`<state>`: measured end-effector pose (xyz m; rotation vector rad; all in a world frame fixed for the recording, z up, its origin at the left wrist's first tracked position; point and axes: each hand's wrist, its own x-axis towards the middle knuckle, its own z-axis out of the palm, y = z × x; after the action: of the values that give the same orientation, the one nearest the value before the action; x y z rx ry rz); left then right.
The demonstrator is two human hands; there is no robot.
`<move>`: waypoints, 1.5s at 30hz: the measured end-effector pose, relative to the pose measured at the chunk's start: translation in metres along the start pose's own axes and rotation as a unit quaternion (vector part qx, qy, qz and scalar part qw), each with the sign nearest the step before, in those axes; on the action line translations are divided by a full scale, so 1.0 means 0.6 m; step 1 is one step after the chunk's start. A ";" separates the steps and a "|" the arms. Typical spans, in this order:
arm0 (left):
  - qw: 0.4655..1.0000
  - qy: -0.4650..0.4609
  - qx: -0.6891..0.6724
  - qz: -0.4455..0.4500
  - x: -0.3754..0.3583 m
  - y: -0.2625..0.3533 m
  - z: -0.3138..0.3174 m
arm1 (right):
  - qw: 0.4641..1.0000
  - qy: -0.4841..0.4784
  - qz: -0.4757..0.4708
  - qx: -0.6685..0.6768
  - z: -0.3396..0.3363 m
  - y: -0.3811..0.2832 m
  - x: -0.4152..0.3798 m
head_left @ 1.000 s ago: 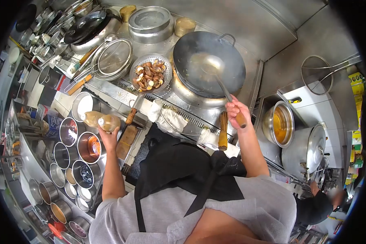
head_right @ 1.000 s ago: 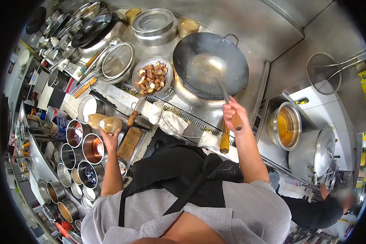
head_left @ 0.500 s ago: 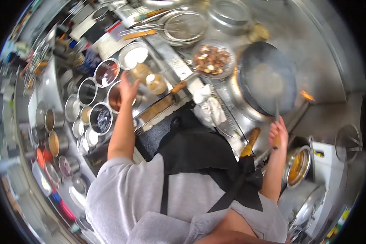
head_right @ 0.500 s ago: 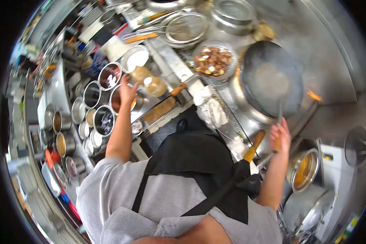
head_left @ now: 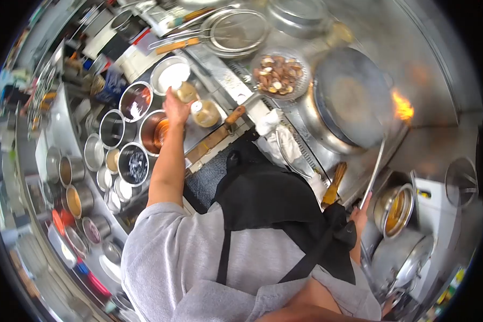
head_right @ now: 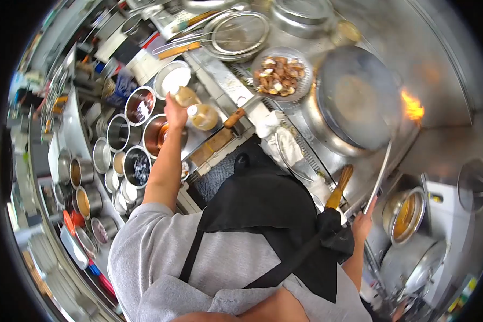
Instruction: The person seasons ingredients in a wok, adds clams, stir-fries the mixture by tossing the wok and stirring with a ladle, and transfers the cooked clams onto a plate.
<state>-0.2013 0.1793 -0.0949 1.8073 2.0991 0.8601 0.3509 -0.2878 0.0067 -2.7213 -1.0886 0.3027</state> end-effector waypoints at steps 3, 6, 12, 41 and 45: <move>1.000 0.004 0.028 0.014 0.014 0.022 -0.002 | 0.993 -0.035 -0.017 0.110 -0.024 -0.058 -0.003; 0.992 0.048 -0.090 0.071 0.088 0.041 -0.033 | 0.981 -0.022 -0.017 0.192 -0.021 -0.057 0.011; 0.909 -0.029 -0.337 0.245 0.234 0.380 -0.261 | 0.962 -0.013 0.067 0.265 -0.054 -0.091 0.009; 0.893 -0.147 -0.121 0.407 0.080 0.579 -0.014 | 0.955 -0.004 -0.010 0.297 0.038 -0.113 0.147; 0.928 -0.164 -0.201 0.266 0.110 0.365 -0.049 | 0.850 -0.182 0.090 0.486 -0.069 -0.179 0.123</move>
<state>-0.0513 0.2479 0.0664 2.1227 1.1378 0.9351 0.3434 -0.1645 0.0652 -1.8469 -0.4881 1.0900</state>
